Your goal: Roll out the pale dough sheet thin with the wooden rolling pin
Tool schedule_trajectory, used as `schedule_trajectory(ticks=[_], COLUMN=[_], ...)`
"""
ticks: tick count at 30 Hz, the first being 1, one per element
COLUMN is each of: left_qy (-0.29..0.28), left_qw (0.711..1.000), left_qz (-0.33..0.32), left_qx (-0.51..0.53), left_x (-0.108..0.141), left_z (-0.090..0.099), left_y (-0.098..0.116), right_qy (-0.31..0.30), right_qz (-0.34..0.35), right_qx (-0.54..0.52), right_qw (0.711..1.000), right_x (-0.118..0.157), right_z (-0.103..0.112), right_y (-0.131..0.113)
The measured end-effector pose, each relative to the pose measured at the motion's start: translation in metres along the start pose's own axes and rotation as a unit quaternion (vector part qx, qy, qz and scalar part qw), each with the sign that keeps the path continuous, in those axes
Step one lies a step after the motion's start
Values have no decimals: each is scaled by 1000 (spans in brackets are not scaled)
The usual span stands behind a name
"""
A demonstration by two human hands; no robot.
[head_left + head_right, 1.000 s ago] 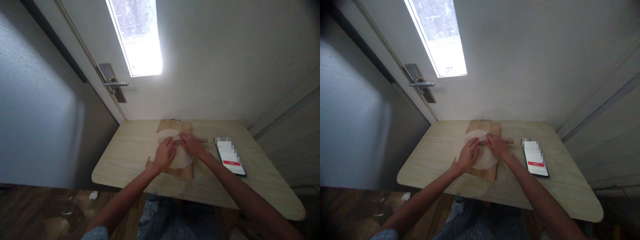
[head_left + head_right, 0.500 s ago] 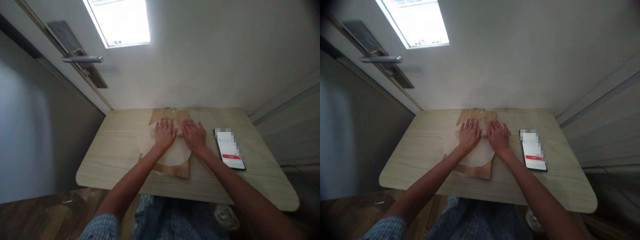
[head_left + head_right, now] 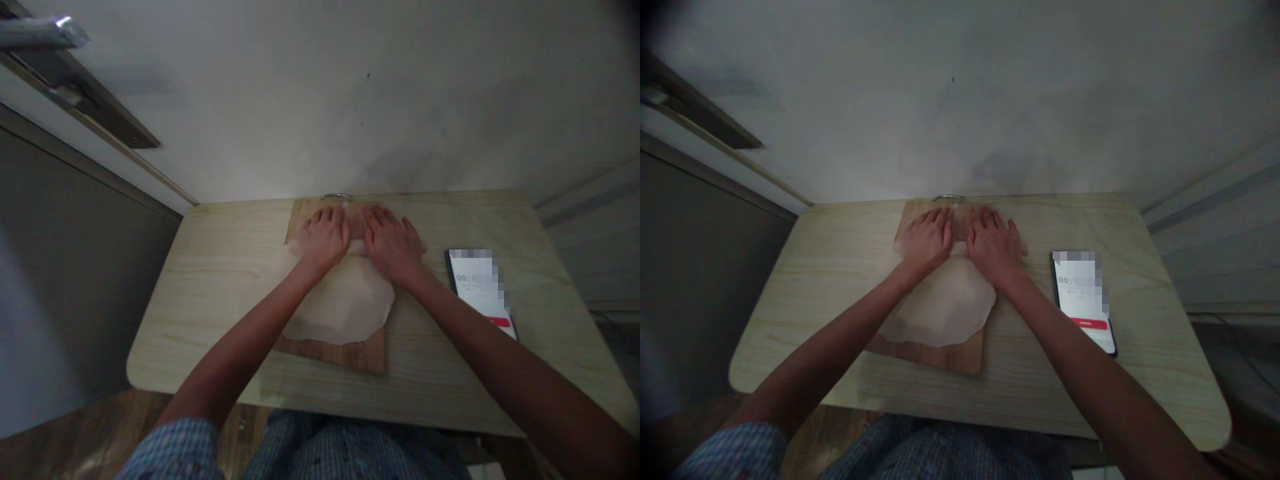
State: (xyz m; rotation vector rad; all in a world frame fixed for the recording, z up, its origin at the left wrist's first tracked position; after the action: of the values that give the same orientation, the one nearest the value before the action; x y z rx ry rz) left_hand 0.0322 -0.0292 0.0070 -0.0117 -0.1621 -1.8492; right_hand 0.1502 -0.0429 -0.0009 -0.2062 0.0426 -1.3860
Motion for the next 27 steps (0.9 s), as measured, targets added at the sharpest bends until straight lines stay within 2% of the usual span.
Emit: schedule_trajectory(ticks=[5, 19, 27], left_qy=[1, -28, -26], left_qw=[1000, 999, 999], left_qz=[-1, 1, 23], left_qx=[-5, 19, 16], left_x=[-16, -54, -60], left_z=[5, 15, 13], left_y=[-2, -8, -10], right_qy=[-14, 48, 43], right_qz=[-2, 5, -42], right_qx=[0, -9, -7], right_qw=[1000, 999, 998], right_x=[-13, -39, -42], right_z=[2, 12, 12], right_y=[4, 6, 9])
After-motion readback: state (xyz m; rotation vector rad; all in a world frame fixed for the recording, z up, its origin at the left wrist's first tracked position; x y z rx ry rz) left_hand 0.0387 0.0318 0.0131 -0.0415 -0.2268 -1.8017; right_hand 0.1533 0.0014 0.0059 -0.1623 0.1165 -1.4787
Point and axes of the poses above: each hand's wrist, its own x-axis away from the middle knuckle, its own z-axis out of the back of the hand, y = z × x, the point moved 4 cm from there along -x, towards the middle knuckle, and after that the axes turned 15 degrees about -y, right-handed, at the moved point
